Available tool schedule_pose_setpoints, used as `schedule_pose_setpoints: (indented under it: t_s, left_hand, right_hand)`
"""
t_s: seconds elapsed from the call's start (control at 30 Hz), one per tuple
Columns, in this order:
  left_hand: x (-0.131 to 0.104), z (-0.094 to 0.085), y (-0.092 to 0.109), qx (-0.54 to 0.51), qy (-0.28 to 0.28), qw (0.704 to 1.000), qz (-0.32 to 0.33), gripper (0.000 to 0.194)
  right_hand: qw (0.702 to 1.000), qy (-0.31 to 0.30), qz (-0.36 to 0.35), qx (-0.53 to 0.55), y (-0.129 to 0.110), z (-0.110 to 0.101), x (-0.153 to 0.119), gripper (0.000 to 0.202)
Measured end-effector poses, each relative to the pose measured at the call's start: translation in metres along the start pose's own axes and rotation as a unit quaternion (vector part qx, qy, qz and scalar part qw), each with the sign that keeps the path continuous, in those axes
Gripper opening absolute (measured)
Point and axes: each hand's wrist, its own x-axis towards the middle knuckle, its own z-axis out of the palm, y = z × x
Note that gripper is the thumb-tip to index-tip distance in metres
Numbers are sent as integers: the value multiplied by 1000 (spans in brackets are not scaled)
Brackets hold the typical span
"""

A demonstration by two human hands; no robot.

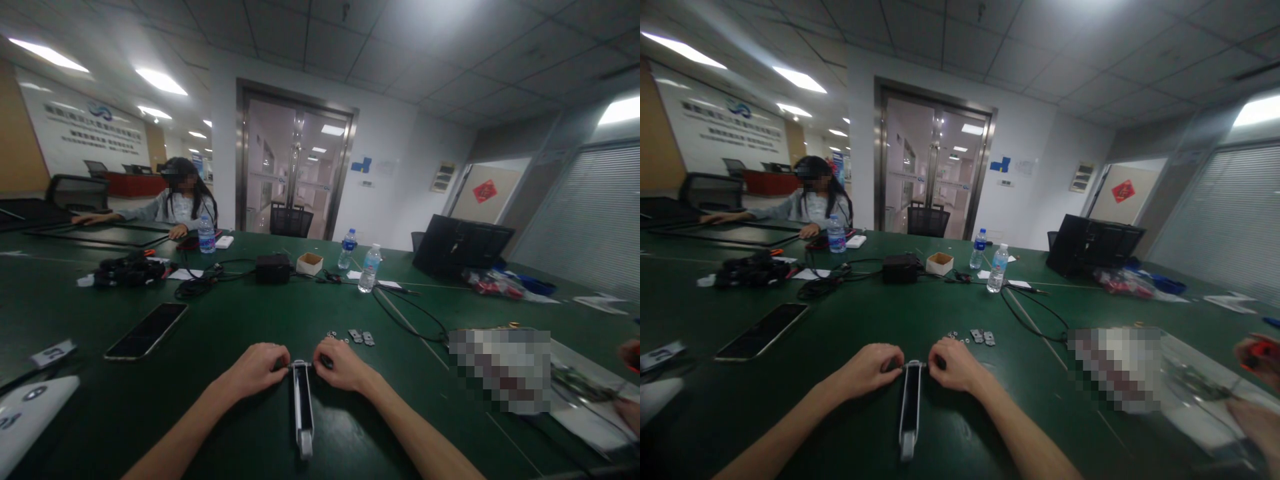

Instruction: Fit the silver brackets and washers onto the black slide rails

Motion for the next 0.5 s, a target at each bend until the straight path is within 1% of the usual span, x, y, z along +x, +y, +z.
schedule_pose_setpoints:
  t_s: [0.2, 0.37, 0.43, 0.5]
  left_hand:
    - [1, 6, 0, 6, 13, 1000, 1, 15]
    - [1, 6, 0, 23, 26, 999, 10, 13]
    - [1, 5, 1, 28, 23, 999, 7, 13]
    - [1, 3, 1, 31, 18, 999, 0, 14]
  right_hand:
    - [1000, -8, -1, 4, 2, 2, 0, 10]
    - [1000, -9, -6, -4, 5, 0, -1, 9]
    - [1000, -1, 1, -20, 9, -3, -1, 9]
    - [998, 17, 24, -49, 18, -9, -2, 9]
